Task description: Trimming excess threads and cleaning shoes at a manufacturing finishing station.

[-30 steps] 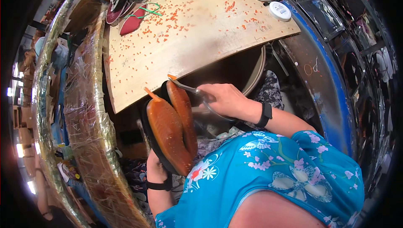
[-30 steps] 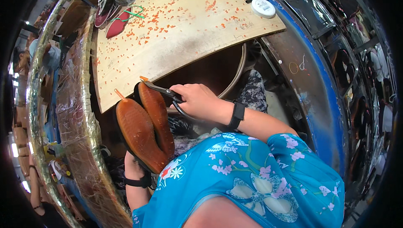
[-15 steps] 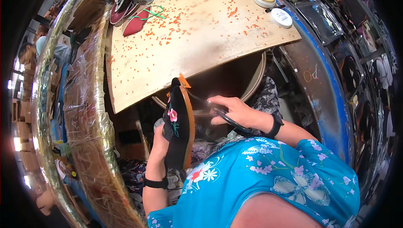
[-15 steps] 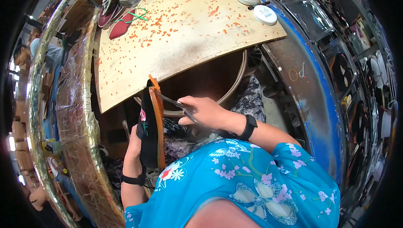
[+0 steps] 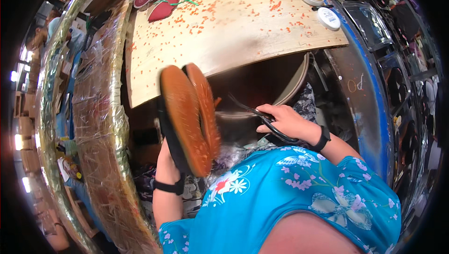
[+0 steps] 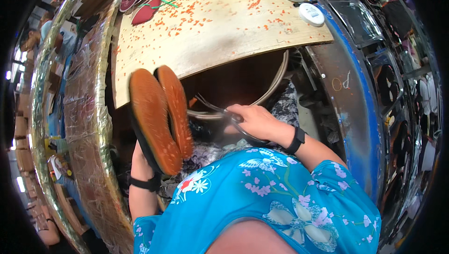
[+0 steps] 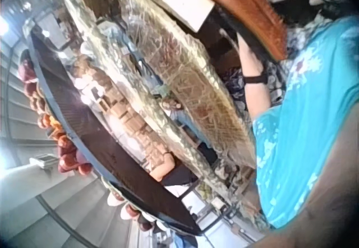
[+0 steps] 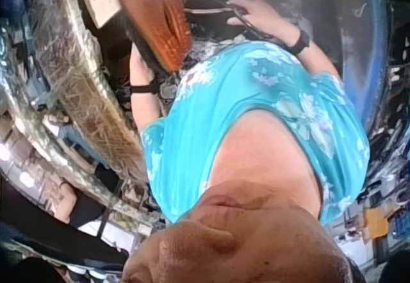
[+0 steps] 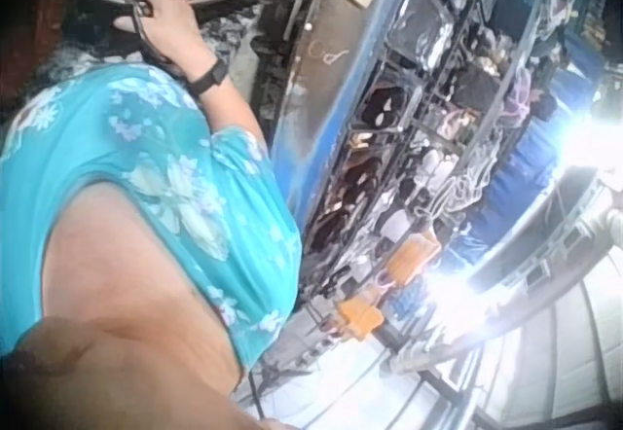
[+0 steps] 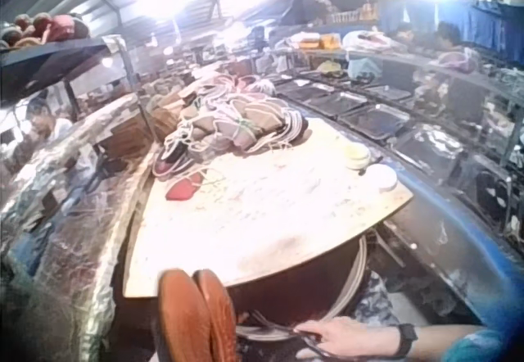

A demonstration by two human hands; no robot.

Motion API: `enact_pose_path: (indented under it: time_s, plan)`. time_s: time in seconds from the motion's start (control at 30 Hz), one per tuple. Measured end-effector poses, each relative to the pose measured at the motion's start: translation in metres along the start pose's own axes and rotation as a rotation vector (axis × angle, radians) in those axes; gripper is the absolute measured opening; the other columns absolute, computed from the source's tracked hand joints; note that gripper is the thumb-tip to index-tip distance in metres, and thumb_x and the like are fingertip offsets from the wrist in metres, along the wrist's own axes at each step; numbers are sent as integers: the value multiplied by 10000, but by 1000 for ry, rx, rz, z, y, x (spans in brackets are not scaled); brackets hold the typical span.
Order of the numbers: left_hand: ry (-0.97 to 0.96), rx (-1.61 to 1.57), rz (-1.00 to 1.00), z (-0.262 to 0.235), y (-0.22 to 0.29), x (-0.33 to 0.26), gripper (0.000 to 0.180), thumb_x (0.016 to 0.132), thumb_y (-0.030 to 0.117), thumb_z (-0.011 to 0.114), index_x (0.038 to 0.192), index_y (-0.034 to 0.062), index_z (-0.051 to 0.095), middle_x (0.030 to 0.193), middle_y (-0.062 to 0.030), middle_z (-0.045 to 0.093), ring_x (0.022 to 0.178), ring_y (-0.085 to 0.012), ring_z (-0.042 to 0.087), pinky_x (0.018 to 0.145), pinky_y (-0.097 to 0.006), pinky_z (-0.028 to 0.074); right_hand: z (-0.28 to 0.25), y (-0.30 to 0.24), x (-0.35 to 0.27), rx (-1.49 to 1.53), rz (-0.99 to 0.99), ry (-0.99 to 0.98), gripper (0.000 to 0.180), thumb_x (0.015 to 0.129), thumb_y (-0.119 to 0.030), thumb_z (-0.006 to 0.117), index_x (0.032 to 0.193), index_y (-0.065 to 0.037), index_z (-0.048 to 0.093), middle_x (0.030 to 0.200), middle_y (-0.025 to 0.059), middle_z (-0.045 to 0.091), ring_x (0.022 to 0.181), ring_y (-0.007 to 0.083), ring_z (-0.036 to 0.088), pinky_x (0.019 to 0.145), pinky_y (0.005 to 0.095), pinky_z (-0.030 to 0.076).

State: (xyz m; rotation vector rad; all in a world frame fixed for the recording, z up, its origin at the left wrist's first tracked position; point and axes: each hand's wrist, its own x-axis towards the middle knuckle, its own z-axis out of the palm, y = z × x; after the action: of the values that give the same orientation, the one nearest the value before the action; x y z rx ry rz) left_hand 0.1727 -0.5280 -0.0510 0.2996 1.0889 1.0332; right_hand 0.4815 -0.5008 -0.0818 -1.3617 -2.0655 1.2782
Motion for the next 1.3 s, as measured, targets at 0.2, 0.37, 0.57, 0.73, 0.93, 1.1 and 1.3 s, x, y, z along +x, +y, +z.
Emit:
enact_pose_path:
  time_s: [0.2, 0.37, 0.57, 0.73, 0.93, 1.1, 1.3]
  plan:
    - [-104, -124, 148, 13, -9, 8, 408, 951, 306, 429, 1275, 60, 457, 1208, -115, 545, 1044, -241, 568, 903, -372, 472, 0, -31, 11, -262, -177, -51, 567, 654, -339, 757, 1126, -100, 555, 856, 103, 569, 828, 300, 582, 700, 388, 473]
    - [-219, -257, 297, 22, -10, 14, 436, 950, 324, 436, 1302, 67, 427, 1255, -107, 511, 1104, -244, 528, 951, -375, 435, -1, -47, 25, -420, -393, 98, 391, 678, -269, 705, 1010, -103, 584, 767, 95, 577, 728, 280, 602, 625, 398, 492]
    - [-340, -435, 477, 27, -16, 22, 474, 948, 344, 444, 1335, 76, 390, 1311, -97, 469, 1177, -247, 479, 1010, -378, 391, -2, -32, 28, -561, -501, 63, 379, 705, -242, 681, 1029, -95, 553, 739, 100, 558, 648, 279, 598, 562, 377, 495]
    - [-156, -366, 493, 19, -33, 37, 515, 935, 374, 455, 1323, 43, 386, 1294, -145, 472, 1145, -306, 508, 980, -451, 423, 4, -18, 15, -527, -423, -6, 353, 738, -253, 667, 1027, -88, 548, 736, 125, 571, 658, 311, 603, 581, 401, 498]
    - [-336, -346, 271, 17, -35, 38, 481, 945, 355, 451, 1335, 82, 380, 1305, -83, 468, 1179, -239, 474, 995, -398, 401, 6, -4, 0, -405, -287, -78, 397, 749, -291, 675, 1055, -67, 558, 752, 150, 603, 705, 347, 606, 636, 435, 491]
    - [-347, -383, 204, 8, -44, 73, 485, 938, 370, 462, 1323, 85, 387, 1272, -83, 485, 1147, -237, 498, 951, -398, 439, -4, -33, 14, -263, -303, -105, 510, 680, -336, 728, 1095, -88, 564, 832, 130, 604, 802, 315, 598, 679, 405, 482]
    - [-329, -447, 96, 3, -37, 74, 433, 936, 359, 458, 1232, 44, 462, 1123, -133, 569, 994, -268, 589, 839, -413, 509, -6, -61, 26, -331, -347, -126, 531, 683, -394, 710, 1115, -120, 566, 851, 115, 584, 816, 311, 580, 679, 407, 474]
